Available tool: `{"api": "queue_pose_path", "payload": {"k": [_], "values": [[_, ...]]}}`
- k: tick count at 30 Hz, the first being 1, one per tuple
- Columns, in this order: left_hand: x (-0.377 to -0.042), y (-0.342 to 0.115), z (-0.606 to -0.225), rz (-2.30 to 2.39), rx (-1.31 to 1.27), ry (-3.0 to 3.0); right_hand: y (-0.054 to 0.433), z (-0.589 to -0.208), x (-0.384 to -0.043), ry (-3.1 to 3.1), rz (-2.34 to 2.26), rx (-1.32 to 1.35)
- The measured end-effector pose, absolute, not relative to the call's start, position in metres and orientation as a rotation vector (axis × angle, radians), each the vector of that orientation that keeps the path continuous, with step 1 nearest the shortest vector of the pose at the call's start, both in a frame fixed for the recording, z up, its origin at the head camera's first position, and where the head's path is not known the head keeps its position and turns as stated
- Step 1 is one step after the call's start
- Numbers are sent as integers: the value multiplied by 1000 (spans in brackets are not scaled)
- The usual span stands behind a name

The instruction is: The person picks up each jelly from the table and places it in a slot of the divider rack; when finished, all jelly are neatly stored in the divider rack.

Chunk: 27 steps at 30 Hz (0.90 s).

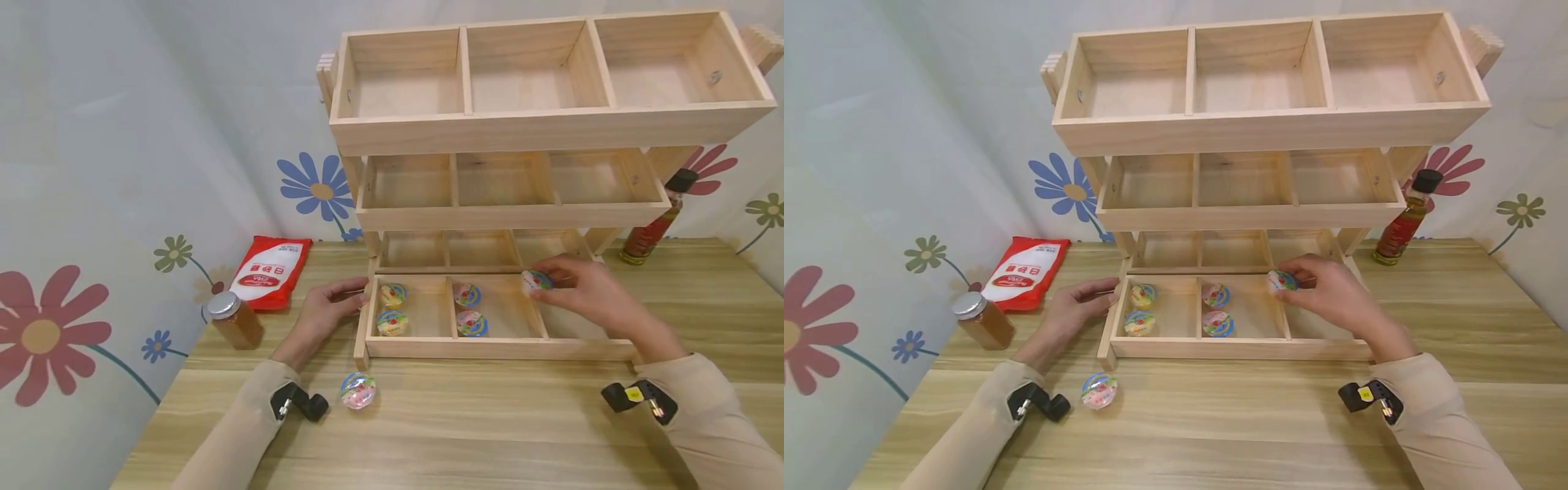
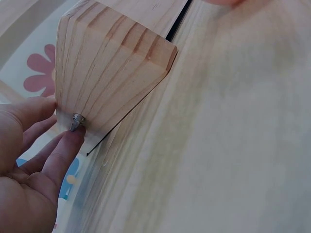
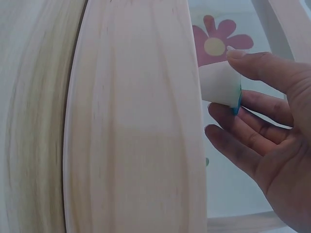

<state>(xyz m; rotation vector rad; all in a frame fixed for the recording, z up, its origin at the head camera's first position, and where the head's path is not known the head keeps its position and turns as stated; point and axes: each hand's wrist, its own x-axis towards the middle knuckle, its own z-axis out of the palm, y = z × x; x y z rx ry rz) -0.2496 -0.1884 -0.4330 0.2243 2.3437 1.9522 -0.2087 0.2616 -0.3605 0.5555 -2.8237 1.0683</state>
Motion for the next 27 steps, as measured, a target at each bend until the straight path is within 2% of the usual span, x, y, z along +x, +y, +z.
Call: {"api": "queue_pose_path", "payload": {"k": [27], "values": [[-247, -187, -431, 1990, 240, 2315, 285, -374, -218, -2944, 955, 532]]}}
